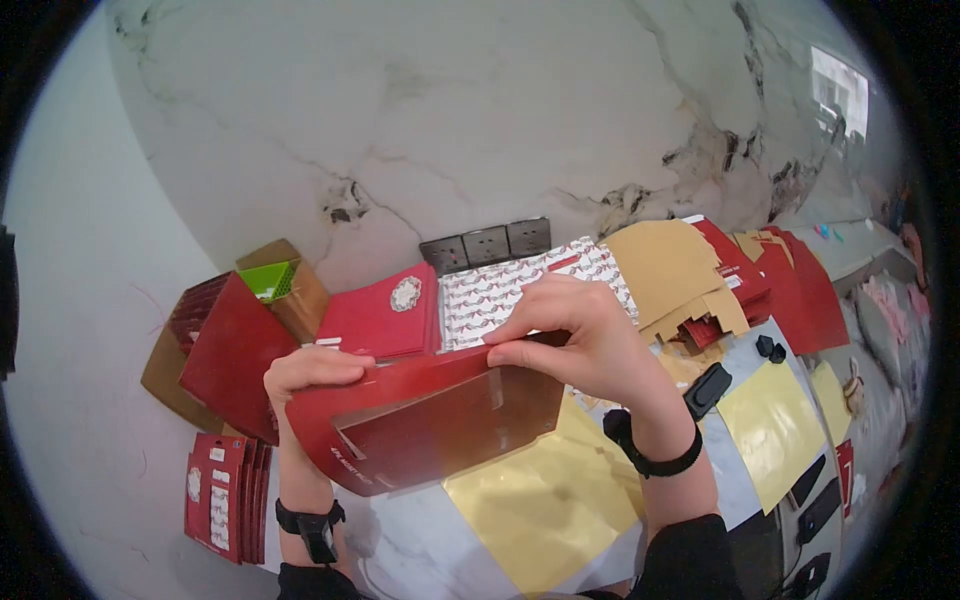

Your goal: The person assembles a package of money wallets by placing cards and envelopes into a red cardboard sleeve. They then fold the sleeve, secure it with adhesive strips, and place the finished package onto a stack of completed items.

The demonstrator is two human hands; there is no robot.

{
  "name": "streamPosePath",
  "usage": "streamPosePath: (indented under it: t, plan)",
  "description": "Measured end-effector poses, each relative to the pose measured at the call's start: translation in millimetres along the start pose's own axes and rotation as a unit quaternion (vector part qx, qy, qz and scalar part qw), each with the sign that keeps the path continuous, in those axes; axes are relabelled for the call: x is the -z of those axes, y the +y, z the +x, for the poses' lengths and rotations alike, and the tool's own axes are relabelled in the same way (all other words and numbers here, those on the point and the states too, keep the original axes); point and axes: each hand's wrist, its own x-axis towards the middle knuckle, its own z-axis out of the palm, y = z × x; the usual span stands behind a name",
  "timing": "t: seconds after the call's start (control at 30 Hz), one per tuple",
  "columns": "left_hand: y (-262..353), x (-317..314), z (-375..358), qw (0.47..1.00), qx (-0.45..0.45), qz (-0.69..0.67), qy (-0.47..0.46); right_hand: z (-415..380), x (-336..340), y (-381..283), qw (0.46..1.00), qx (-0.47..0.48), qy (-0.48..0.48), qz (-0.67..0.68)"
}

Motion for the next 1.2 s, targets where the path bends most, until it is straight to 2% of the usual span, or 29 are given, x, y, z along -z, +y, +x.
streamPosePath:
  t: [0.07, 0.13, 0.17, 0.23, 0.3, 0.37, 0.43, 0.53, 0.77, 0.83, 0.93, 1.03, 1.07, 1.13, 1.17, 1.2]
  plan:
    - [-5.1, 1.5, -4.7, 0.999, 0.007, -0.008, -0.041, -1.6, 2.2, 0.3, 1.0, -0.008, -0.023, 0.002]
    - [-2.6, -6.5, -2.6, 0.998, -0.003, 0.012, -0.062, -3.0, 1.8, -4.7, 0.988, 0.03, -0.077, -0.128]
    - [-0.6, -10.8, -1.4, 0.996, -0.015, 0.034, -0.08, -3.9, -1.9, -7.9, 0.989, 0.026, -0.077, -0.128]
    - [2.7, -16.0, 0.3, 0.993, -0.021, 0.053, -0.102, -5.4, -13.3, -15.0, 0.996, -0.019, -0.089, -0.024]
    - [4.5, -20.2, 2.2, 0.985, -0.083, 0.1, -0.114, -3.6, -17.4, -13.3, 0.996, 0.0, -0.086, -0.028]
    - [5.1, -29.7, 0.5, 0.985, -0.088, 0.11, -0.103, -2.9, -19.4, -12.7, 0.994, -0.01, -0.097, 0.046]
    - [10.6, -37.3, 1.0, 0.985, -0.094, 0.139, -0.047, -3.1, -21.2, -5.9, 0.995, 0.005, -0.095, 0.035]
    - [16.7, -38.3, -2.0, 0.979, -0.095, 0.178, -0.037, -2.3, -21.9, -3.7, 0.995, 0.023, -0.092, 0.028]
    - [-1.4, -41.4, -6.7, 0.983, -0.128, 0.131, -0.011, -3.3, -20.8, -4.4, 0.994, 0.043, -0.099, 0.035]
    - [-7.0, -38.6, -6.5, 0.974, -0.189, 0.125, -0.004, -2.7, -17.1, -6.7, 0.991, 0.061, -0.113, 0.025]
    - [-7.6, -38.1, -6.5, 0.974, -0.203, 0.097, -0.003, -2.3, -14.5, -7.4, 0.988, 0.092, -0.127, 0.001]
    - [-15.2, -42.2, -3.9, 0.975, -0.214, 0.048, -0.04, -3.4, -17.9, 0.6, 0.985, 0.109, -0.13, -0.026]
    - [-18.1, -47.1, -6.5, 0.975, -0.214, 0.046, -0.048, -4.3, -19.9, 3.8, 0.984, 0.111, -0.134, -0.038]
    - [-22.8, -55.7, -17.0, 0.994, -0.066, -0.084, -0.006, -4.9, -22.2, 7.1, 0.986, 0.106, -0.128, -0.028]
    - [-24.7, -53.3, -20.7, 0.994, -0.067, -0.083, -0.024, -5.5, -23.0, 8.2, 0.986, 0.105, -0.13, -0.021]
    - [-26.3, -50.8, -24.3, 0.996, -0.031, -0.084, -0.019, -6.7, -23.0, 8.4, 0.988, 0.101, -0.113, -0.02]
